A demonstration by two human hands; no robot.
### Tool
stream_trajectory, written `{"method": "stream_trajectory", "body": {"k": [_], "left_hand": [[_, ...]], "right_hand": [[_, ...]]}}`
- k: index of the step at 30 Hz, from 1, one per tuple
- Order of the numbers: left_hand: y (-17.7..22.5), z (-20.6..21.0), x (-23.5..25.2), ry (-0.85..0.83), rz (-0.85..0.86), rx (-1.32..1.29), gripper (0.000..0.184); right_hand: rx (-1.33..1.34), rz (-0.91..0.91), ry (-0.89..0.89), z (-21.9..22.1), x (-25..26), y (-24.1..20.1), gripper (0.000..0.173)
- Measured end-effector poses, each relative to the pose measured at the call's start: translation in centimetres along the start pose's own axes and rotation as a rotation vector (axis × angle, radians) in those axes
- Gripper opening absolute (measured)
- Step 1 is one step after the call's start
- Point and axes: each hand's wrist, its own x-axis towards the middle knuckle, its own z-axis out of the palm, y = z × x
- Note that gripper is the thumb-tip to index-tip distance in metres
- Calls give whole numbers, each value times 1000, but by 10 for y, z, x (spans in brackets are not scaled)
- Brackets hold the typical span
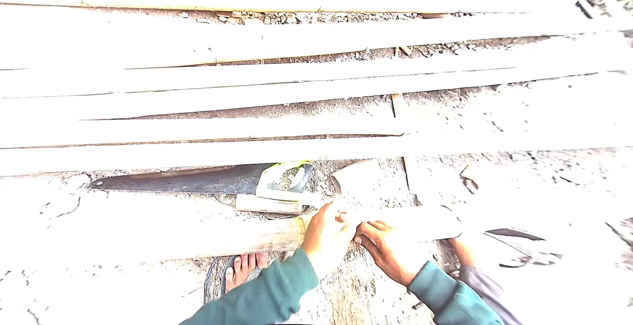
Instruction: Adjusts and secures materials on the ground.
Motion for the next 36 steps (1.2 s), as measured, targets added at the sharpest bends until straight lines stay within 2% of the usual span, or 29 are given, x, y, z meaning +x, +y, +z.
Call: {"method": "stream_trajectory", "body": {"k": [2,4,6,9,13,16,19,22,23,25,28,30,33,36], "left_hand": [[4,-2,-28,-133,-249,-128,20],[-4,-3,-38,-371,-547,-287,30],[-22,2,-35,-477,-718,-470,40],[-36,17,-21,-440,-722,-720,44],[-32,37,-16,-411,-693,-912,59],[-25,47,-13,-269,-745,-970,53],[-23,56,-18,-157,-689,-934,45],[-27,58,-25,-152,-580,-804,40],[-29,59,-27,-145,-556,-761,40],[-36,57,-30,-123,-522,-659,40],[-42,50,-33,-121,-486,-373,40],[-41,44,-35,-144,-454,-216,45],[-32,40,-36,-170,-447,-53,55],[-5,40,-31,-174,-509,66,50]], "right_hand": [[48,57,-84,-6,1,-1,27],[84,99,-147,-9,3,-1,28],[95,121,-179,-12,6,-1,27],[91,165,-227,-17,9,-5,28],[56,246,-341,-25,12,-10,30],[-39,205,-302,-22,9,-16,27],[-107,126,-201,-16,5,-14,21],[-89,206,-453,-34,17,-20,28],[-102,172,-474,-37,22,-20,28],[-170,44,-449,-42,30,-21,25],[-255,-158,-345,-39,39,-18,15],[-285,-253,-279,-38,40,-11,15],[-291,-288,-271,-39,43,-4,19],[-322,-360,-254,-40,46,1,12]]}}
